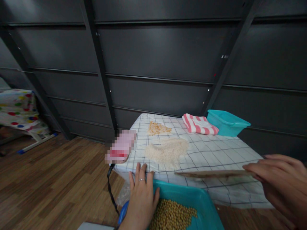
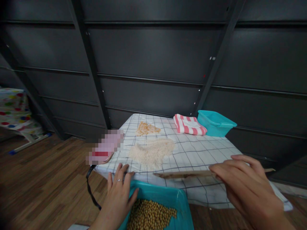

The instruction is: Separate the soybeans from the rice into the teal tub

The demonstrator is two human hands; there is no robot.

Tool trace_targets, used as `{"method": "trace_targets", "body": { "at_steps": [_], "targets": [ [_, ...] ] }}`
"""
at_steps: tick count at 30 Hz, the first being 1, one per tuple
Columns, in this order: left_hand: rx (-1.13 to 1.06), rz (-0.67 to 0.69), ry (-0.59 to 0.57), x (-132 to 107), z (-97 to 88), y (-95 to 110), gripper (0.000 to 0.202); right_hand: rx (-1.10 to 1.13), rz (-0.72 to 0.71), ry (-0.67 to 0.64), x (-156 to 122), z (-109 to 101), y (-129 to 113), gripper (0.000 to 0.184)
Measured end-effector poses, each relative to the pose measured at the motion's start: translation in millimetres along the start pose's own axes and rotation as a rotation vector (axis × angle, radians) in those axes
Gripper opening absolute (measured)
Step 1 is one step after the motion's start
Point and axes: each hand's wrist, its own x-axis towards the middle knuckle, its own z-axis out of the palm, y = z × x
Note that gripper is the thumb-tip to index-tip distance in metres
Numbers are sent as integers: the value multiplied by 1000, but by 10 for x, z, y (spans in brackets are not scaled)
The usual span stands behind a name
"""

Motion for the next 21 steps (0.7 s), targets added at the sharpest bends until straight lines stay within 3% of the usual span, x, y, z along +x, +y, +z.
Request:
{"method": "trace_targets", "body": {
  "at_steps": [3,7,14,21],
  "targets": [
    [-14,-13,12,-10,5,25,29,-113,-106,61,84,49,64,21],
    [-21,-32,57,-17,23,78,29,-274,-146,104,132,247,204,18],
    [-8,-37,73,7,12,143,27,-275,-133,120,251,544,330,14],
    [-35,-47,73,5,24,156,27,-228,-134,76,343,646,307,22]
  ]
}}
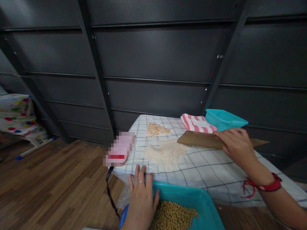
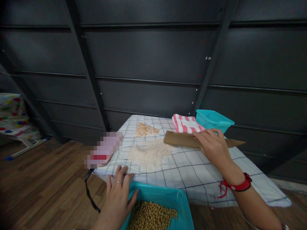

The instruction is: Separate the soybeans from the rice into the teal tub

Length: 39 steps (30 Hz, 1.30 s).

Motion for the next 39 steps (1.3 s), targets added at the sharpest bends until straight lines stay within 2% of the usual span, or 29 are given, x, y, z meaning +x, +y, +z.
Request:
{"method": "trace_targets", "body": {
  "at_steps": [9,19,24,28,33,39],
  "targets": [
    [18,11,5,6,22,-11,27,92,-2,9,-74,-268,22,24],
    [81,27,33,-15,115,25,26,16,23,7,-39,-122,13,20],
    [84,38,31,-13,92,9,25,22,12,22,-81,-283,-46,20],
    [64,52,-19,-9,82,-29,26,10,-11,23,-132,-400,-64,18],
    [22,64,-75,-13,86,-61,27,-10,-4,33,-141,-383,-72,17],
    [29,61,-77,-14,55,-47,26,22,-6,-12,-150,-419,-97,20]
  ]
}}
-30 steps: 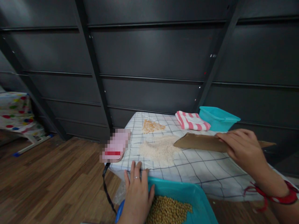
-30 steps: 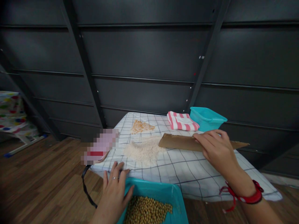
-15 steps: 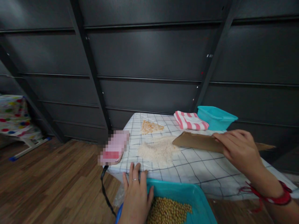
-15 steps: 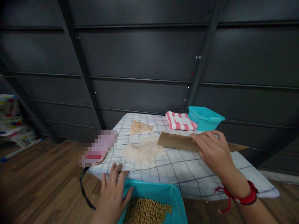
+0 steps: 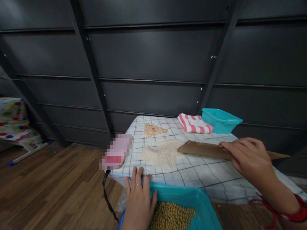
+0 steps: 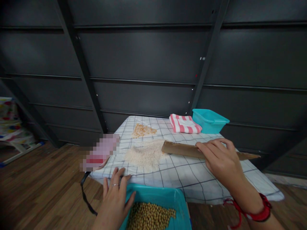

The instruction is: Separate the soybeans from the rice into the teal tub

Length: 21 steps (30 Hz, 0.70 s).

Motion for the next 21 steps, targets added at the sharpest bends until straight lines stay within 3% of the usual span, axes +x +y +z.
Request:
{"method": "trace_targets", "body": {
  "at_steps": [21],
  "targets": [
    [-5,-7,-17,24,-33,0,27,90,-13,-22,-124,-112,26,29]
  ]
}}
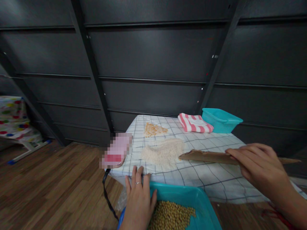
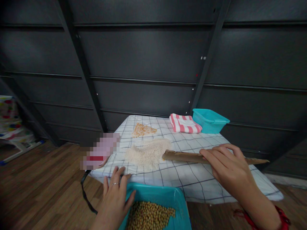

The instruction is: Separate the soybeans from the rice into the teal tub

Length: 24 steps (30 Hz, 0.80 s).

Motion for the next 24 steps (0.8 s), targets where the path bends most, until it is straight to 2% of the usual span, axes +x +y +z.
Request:
{"method": "trace_targets", "body": {
  "at_steps": [8,14,24],
  "targets": [
    [-3,-5,2,8,8,-11,27,29,4,-24,-48,-85,-12,24],
    [-7,-4,4,7,-4,-12,27,67,31,-41,-58,-73,-30,30],
    [-11,-5,8,-8,3,-11,28,65,24,24,33,-51,-38,28]
  ]
}}
